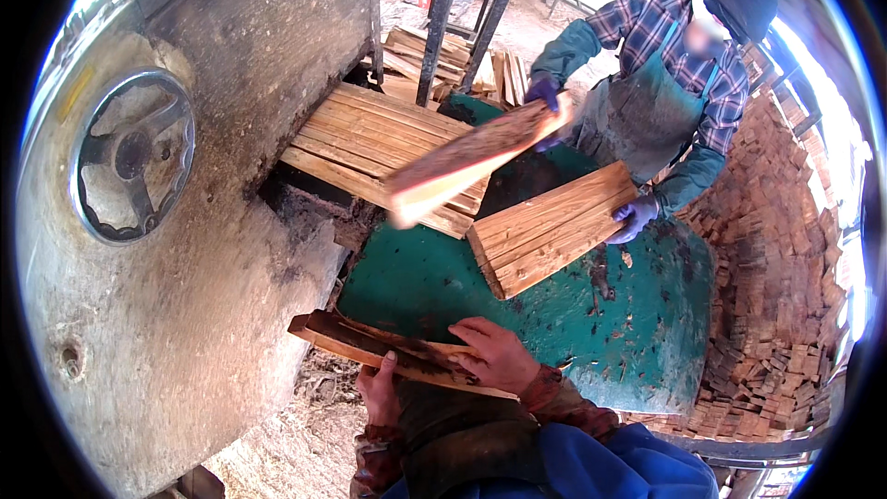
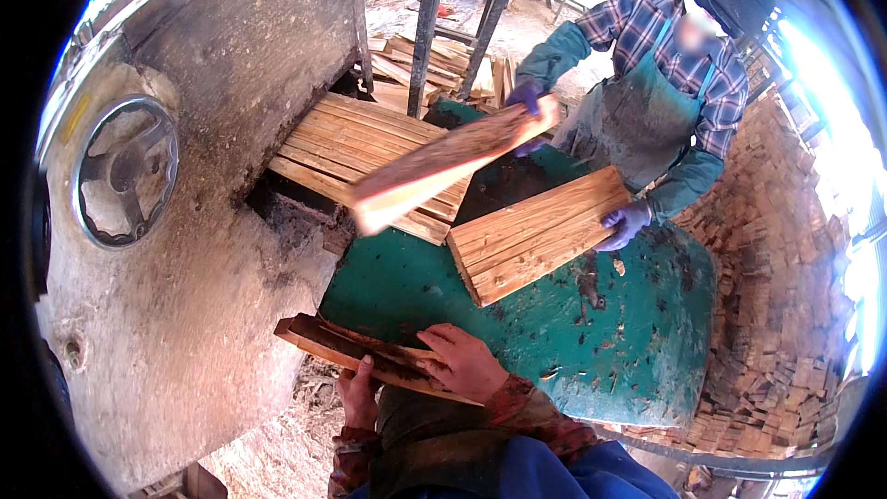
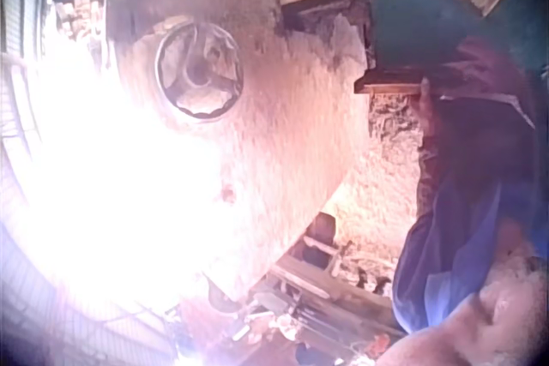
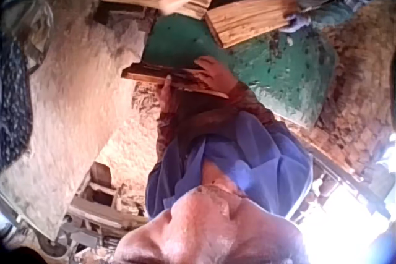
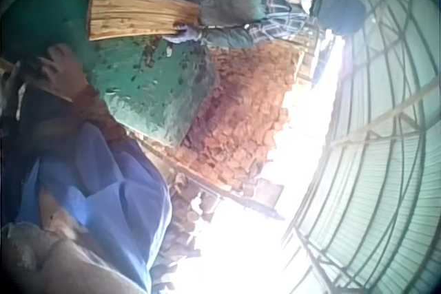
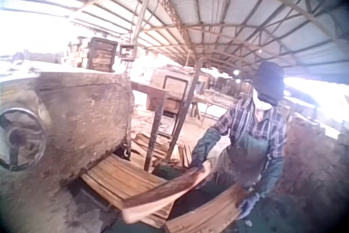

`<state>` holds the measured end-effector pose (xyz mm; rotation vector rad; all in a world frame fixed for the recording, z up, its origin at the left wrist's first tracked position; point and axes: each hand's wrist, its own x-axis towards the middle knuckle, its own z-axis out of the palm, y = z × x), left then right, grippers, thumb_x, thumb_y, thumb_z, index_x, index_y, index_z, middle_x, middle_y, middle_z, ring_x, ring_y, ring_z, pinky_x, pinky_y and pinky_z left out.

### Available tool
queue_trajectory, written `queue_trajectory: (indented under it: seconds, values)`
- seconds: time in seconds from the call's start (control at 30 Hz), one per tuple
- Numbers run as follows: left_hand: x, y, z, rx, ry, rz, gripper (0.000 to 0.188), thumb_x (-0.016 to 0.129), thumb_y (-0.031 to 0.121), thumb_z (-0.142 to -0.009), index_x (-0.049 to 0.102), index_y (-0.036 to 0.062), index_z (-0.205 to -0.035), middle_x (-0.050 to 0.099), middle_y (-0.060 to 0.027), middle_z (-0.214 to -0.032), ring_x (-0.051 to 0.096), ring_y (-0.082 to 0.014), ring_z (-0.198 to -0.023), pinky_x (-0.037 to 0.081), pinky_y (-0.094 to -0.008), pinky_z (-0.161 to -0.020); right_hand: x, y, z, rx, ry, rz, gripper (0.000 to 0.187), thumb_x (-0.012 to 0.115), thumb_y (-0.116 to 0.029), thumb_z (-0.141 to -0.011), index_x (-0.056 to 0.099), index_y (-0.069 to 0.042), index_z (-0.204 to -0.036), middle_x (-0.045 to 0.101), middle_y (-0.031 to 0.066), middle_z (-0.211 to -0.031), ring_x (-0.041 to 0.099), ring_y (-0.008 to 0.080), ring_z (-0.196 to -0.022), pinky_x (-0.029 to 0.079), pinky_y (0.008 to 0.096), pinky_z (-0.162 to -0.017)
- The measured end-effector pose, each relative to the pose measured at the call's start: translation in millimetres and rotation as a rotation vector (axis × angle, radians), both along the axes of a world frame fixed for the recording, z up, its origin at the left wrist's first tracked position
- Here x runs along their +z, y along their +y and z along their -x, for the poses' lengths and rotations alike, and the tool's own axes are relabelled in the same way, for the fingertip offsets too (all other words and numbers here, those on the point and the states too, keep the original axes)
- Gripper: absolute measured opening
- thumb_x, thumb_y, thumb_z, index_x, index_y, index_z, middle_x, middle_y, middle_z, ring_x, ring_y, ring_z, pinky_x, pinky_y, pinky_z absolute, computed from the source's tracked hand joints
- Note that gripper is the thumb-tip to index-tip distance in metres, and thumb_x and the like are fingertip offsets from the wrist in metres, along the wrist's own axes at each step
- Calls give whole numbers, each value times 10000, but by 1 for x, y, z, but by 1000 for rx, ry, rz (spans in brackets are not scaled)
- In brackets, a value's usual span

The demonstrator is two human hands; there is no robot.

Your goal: The person picks up and stacks wooden planks in a lumber yard, moving them between piles and a green conveyor table. Another worker is visible nearby, also handling planks. The camera wearer repeatedly lifts, carries, and places planks into stacks.

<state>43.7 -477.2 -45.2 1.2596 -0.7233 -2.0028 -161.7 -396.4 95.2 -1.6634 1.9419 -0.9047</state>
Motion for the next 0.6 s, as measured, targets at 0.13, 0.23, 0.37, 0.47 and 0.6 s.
queue_trajectory:
  seconds: [0.13, 0.23, 0.37, 0.47, 0.6]
  values:
    - [12, -1, 1, 34, 3, -16, 408, 739, 207, -872, 601, -35, -1170, 645, -70, -1049, 593, -154, -898, 504, -316, -796, 20, -10, 7, -29, 64, 89, 480, 748, -136, -793, 587, 1, -1224, 560, 189, -1226, 603, 351, -1059, 521, 393, -885]
    - [-5, 1, -4, 35, -36, 54, 402, 744, 213, -870, 607, -36, -1154, 649, -69, -1024, 583, -139, -876, 493, -302, -787, 26, -30, 14, -24, 87, 116, 540, 736, -117, -783, 533, 17, -1266, 501, 190, -1269, 524, 381, -1157, 470, 440, -958]
    - [-1, -1, -2, 14, -166, 63, 370, 752, 217, -865, 631, -41, -1101, 660, -65, -978, 582, -137, -856, 485, -293, -783, 15, -73, 40, 36, 328, 220, 667, 796, -147, -717, 510, 7, -1299, 428, 202, -1348, 450, 409, -1242, 423, 472, -1018]
    - [10, 0, 1, 49, -124, 25, 355, 758, 218, -861, 644, -44, -1072, 667, -61, -961, 586, -136, -853, 485, -293, -786, 19, -113, 60, 3, 471, 223, 771, 807, -195, -696, 454, -20, -1359, 366, 202, -1395, 321, 431, -1341, 321, 533, -1094]
    - [-3, 1, 1, 38, -102, 0, 375, 764, 220, -856, 639, -41, -1095, 670, -59, -976, 593, -135, -869, 481, -288, -810, -38, -138, 121, -97, 685, -113, 878, 812, -337, -707, 388, -77, -1431, 367, 188, -1419, 301, 416, -1359, 252, 568, -1107]
